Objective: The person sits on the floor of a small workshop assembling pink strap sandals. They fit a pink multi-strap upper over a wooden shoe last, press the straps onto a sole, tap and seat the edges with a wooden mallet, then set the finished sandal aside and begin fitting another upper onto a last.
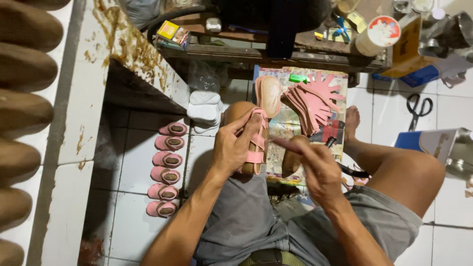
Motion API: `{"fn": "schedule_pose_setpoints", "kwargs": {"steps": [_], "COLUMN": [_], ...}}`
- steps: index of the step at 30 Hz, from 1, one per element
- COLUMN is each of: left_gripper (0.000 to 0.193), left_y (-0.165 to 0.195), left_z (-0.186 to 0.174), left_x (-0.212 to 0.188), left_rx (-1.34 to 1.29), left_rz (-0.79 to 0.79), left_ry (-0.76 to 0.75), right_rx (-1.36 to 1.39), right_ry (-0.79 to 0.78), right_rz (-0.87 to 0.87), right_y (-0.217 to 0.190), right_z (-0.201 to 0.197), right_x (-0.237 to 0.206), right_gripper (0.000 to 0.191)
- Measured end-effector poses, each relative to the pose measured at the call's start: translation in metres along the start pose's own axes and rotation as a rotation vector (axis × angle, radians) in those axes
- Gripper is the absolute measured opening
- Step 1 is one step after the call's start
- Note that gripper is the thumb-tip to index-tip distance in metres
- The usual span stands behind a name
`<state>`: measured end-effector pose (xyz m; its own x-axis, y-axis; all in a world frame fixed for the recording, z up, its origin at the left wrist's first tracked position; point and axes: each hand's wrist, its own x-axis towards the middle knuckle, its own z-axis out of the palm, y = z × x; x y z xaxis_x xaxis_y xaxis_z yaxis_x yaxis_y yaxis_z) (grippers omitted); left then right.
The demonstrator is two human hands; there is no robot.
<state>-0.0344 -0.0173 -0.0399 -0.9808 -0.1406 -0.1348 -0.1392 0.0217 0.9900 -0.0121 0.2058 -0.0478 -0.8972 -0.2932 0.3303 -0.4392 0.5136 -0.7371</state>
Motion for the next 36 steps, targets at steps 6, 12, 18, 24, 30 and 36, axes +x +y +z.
{"fn": "schedule_pose_setpoints", "kwargs": {"steps": [6, 12, 18, 24, 30, 36], "left_gripper": [0.053, 0.052, 0.052, 0.066, 0.085, 0.079], "left_y": [-0.008, -0.008, -0.016, -0.013, 0.013, 0.022], "left_z": [0.006, 0.003, 0.003, -0.011, -0.031, -0.021], "left_x": [-0.001, 0.004, 0.003, 0.006, 0.012, 0.012], "left_rx": [-0.064, -0.283, -0.347, -0.52, -0.048, 0.166], "left_rz": [-0.018, -0.164, -0.17, -0.14, 0.06, -0.049], "left_ry": [-0.047, -0.048, -0.096, -0.223, -0.526, -0.611], "right_rx": [0.037, 0.501, 0.185, 0.634, 0.543, 0.131], "right_ry": [0.007, -0.026, 0.061, 0.003, 0.082, 0.019], "right_rz": [-0.208, 0.311, -0.128, 0.377, 0.361, -0.202], "right_y": [0.008, 0.008, 0.014, 0.025, 0.02, 0.002], "right_z": [0.02, 0.026, 0.055, 0.029, 0.011, 0.02], "right_x": [-0.001, 0.001, 0.004, -0.017, -0.009, 0.008], "right_gripper": [0.048, 0.039, 0.042, 0.033, 0.033, 0.037]}}
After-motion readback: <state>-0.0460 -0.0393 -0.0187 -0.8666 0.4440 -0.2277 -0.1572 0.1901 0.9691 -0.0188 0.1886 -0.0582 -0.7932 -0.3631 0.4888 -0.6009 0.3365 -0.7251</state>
